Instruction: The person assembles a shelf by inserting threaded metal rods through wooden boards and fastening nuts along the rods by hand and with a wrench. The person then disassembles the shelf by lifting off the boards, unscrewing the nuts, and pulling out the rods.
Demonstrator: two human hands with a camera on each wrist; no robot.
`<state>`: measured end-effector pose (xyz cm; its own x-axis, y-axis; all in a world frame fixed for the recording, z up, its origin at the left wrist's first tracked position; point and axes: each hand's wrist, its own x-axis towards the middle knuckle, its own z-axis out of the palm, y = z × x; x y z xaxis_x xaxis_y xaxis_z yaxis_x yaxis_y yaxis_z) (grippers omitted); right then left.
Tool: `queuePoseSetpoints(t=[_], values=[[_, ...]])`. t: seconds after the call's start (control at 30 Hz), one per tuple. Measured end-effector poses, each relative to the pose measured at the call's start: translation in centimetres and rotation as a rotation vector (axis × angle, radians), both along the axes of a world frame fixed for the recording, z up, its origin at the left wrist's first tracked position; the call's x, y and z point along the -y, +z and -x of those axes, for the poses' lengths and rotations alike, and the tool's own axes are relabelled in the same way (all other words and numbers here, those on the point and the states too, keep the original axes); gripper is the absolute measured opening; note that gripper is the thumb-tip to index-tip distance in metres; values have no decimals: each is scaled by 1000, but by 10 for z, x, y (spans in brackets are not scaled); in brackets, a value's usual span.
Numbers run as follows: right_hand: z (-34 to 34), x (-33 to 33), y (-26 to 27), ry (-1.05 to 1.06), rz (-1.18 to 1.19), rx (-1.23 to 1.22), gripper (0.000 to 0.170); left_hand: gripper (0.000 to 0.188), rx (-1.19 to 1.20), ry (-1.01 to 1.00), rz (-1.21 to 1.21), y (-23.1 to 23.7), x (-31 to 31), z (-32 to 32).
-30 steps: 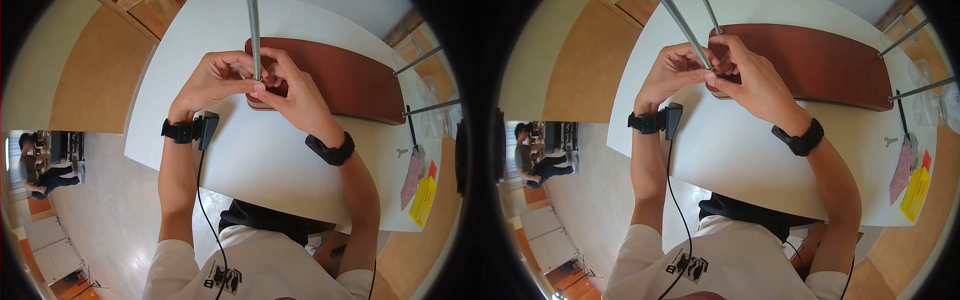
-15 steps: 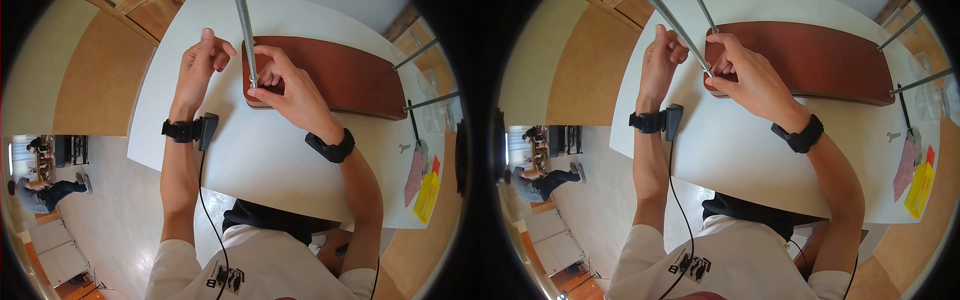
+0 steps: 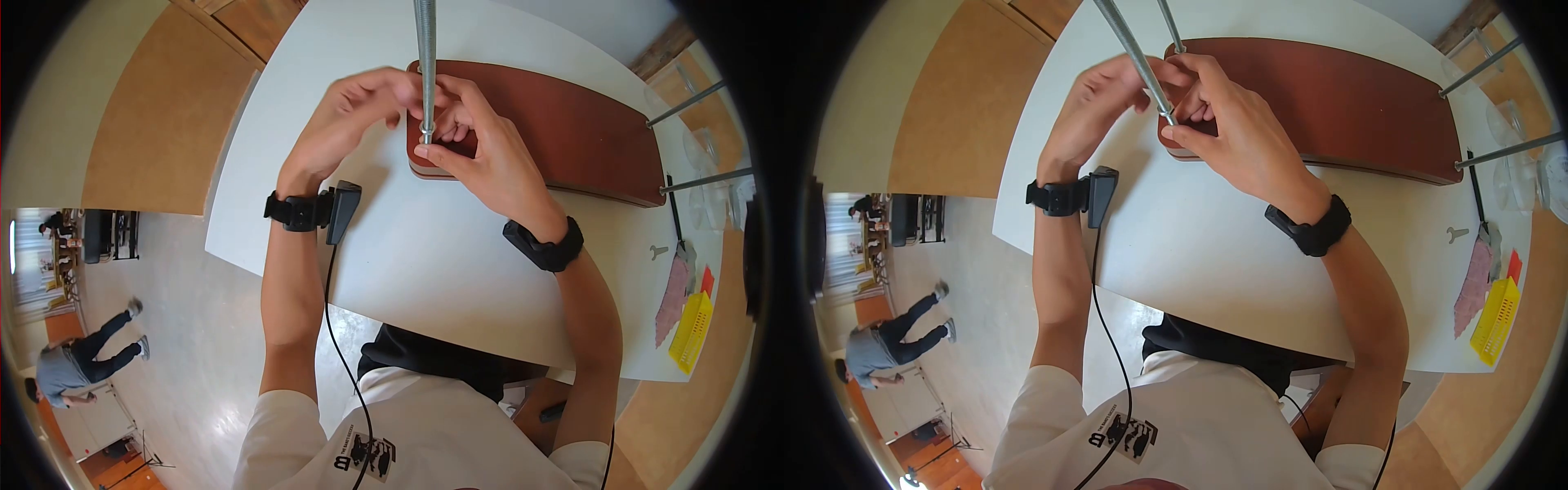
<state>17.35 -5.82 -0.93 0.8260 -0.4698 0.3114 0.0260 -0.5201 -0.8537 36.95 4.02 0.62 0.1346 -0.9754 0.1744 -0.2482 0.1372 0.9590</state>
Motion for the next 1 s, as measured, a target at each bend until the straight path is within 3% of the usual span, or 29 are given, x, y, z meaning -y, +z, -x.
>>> queuePoseSetpoints(t=[0.03,0.13,0.67,1.0], values=[[1,-1,1,2,0,-3,63,28,-183,-123,-32,1,-4,5],[0,-4,5,-25,-63,-25,65,16,-224,-261,-33,2,-5,3],[-2,-4,0,-1,-58,40,58,19,-128,-80,18,-4,1,13],[-1,-6,7,-74,-4,-57,54,23,-178,-193,37,1,-3,4]])
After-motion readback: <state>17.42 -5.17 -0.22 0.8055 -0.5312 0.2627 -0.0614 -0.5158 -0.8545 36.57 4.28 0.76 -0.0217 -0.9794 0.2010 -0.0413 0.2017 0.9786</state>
